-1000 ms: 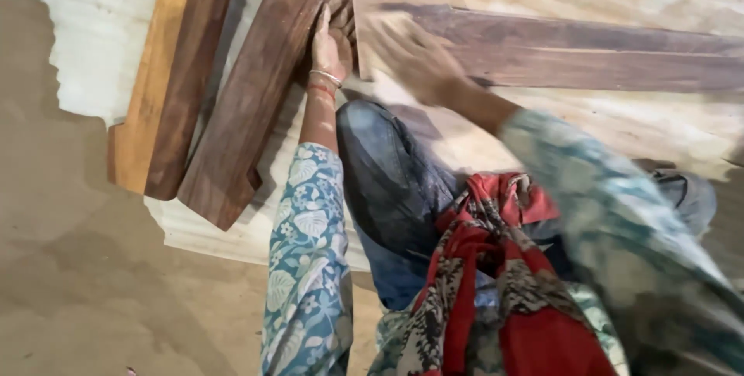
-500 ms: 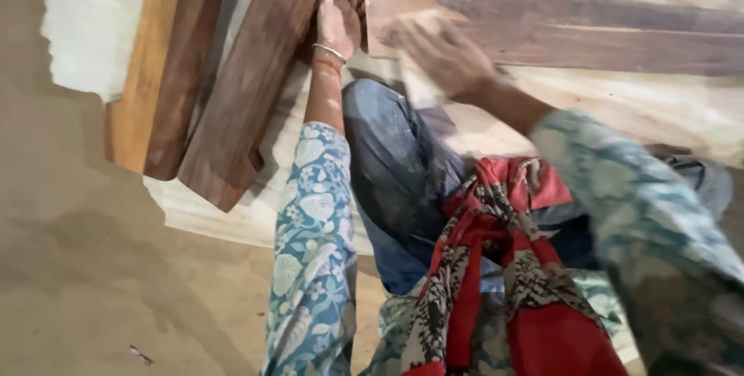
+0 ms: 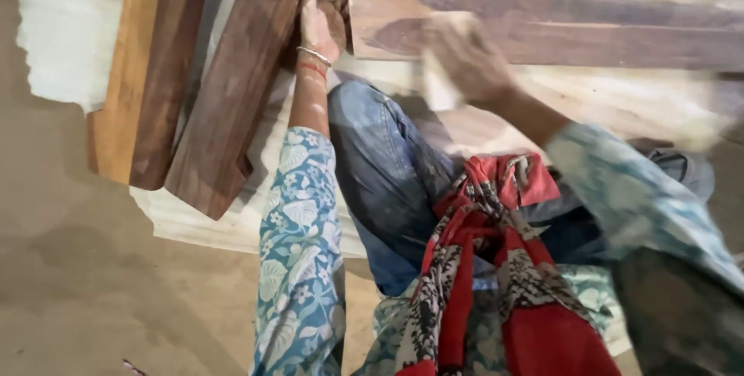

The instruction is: The person sands wooden furniture parts by hand using sandpaper. They handle several pieces of dark wood, rubbing the sandpaper along the flat surfaces and edges while holding the items on their lap or on a white foam-covered surface.

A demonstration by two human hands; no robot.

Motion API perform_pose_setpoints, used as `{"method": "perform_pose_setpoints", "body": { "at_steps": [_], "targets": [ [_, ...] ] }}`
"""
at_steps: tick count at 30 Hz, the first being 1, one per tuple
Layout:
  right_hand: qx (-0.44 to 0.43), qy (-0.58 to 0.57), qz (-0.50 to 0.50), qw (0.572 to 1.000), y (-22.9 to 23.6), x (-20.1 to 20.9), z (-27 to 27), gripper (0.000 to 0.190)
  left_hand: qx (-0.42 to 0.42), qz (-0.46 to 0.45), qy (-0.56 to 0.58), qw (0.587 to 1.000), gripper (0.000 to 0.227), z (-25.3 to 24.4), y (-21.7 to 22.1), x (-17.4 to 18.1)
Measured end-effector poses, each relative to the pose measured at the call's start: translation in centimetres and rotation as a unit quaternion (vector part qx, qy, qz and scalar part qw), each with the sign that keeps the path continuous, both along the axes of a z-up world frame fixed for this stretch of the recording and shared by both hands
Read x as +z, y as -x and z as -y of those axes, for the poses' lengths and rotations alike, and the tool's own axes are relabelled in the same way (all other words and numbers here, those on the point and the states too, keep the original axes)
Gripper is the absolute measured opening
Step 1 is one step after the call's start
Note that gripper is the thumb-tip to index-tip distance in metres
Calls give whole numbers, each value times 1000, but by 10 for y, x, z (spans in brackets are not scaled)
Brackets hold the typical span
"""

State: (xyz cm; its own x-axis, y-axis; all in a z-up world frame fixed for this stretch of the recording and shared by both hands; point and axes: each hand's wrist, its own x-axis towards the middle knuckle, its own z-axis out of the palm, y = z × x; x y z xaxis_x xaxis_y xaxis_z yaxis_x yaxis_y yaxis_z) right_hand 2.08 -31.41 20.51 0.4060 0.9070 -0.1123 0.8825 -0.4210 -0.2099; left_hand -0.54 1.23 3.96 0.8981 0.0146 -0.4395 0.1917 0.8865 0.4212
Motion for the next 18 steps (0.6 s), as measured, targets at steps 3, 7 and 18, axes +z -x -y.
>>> {"method": "perform_pose_setpoints", "body": {
  "at_steps": [3, 7, 18],
  "targets": [
    [-61, 107, 12, 992, 8, 0, -4, 80, 53, -75, -68, 993, 54, 6, 1, 9],
    [-46, 11, -46, 998, 3, -6, -97, 91, 4, -36, 37, 999, 47, 0, 5, -13],
    [-283, 56, -99, 952, -14, -51, 78, 104, -34, -56, -65, 996, 64, 0, -17, -38]
  ]
}}
